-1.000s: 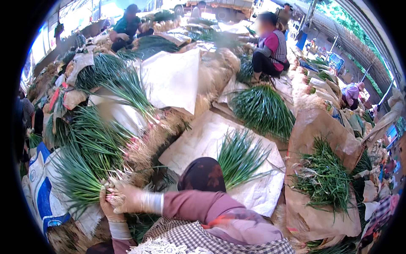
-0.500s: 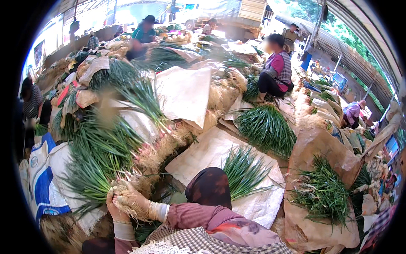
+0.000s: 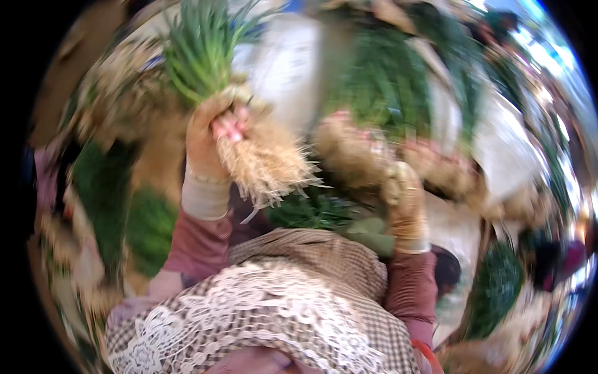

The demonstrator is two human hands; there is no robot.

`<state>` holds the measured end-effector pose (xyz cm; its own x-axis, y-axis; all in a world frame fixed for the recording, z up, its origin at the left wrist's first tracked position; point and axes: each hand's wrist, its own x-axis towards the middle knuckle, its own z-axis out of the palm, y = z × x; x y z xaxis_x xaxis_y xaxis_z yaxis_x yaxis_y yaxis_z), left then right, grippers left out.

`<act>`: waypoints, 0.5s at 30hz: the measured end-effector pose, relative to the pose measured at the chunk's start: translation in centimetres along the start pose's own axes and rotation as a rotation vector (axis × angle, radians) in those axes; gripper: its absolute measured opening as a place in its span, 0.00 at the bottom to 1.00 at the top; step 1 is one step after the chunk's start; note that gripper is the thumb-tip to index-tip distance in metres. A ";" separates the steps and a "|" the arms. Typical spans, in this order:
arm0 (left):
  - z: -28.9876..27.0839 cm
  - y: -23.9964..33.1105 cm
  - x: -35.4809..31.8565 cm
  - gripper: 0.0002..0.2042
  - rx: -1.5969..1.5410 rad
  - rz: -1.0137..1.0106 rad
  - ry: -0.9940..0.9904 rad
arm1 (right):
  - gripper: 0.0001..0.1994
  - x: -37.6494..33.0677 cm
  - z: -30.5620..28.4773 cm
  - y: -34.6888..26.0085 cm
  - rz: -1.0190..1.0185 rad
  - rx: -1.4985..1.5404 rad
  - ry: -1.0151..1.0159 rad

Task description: The person cleans bunches of green onions by hand, peeling away outer layers and inspecting the roots while seated among large piles of the produce.

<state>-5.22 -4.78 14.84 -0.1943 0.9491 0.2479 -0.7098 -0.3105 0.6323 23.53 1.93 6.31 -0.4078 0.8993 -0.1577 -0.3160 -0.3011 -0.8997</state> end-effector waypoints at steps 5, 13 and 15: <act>-2.9 9.1 -5.8 0.11 0.301 0.378 0.226 | 0.08 4.0 0.8 9.2 0.283 -0.658 -0.010; -15.4 20.2 -18.6 0.16 0.971 0.228 0.541 | 0.07 4.1 0.3 15.2 0.538 -0.852 -0.253; -19.4 19.6 -20.6 0.17 0.980 0.076 0.649 | 0.07 4.3 -0.6 15.5 0.539 -0.865 -0.243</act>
<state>-28.28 -29.43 7.89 -0.7229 0.6876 0.0680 0.0868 -0.0072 0.9962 17.36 1.30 -8.58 -0.5039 0.5968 -0.6245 0.6400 -0.2276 -0.7339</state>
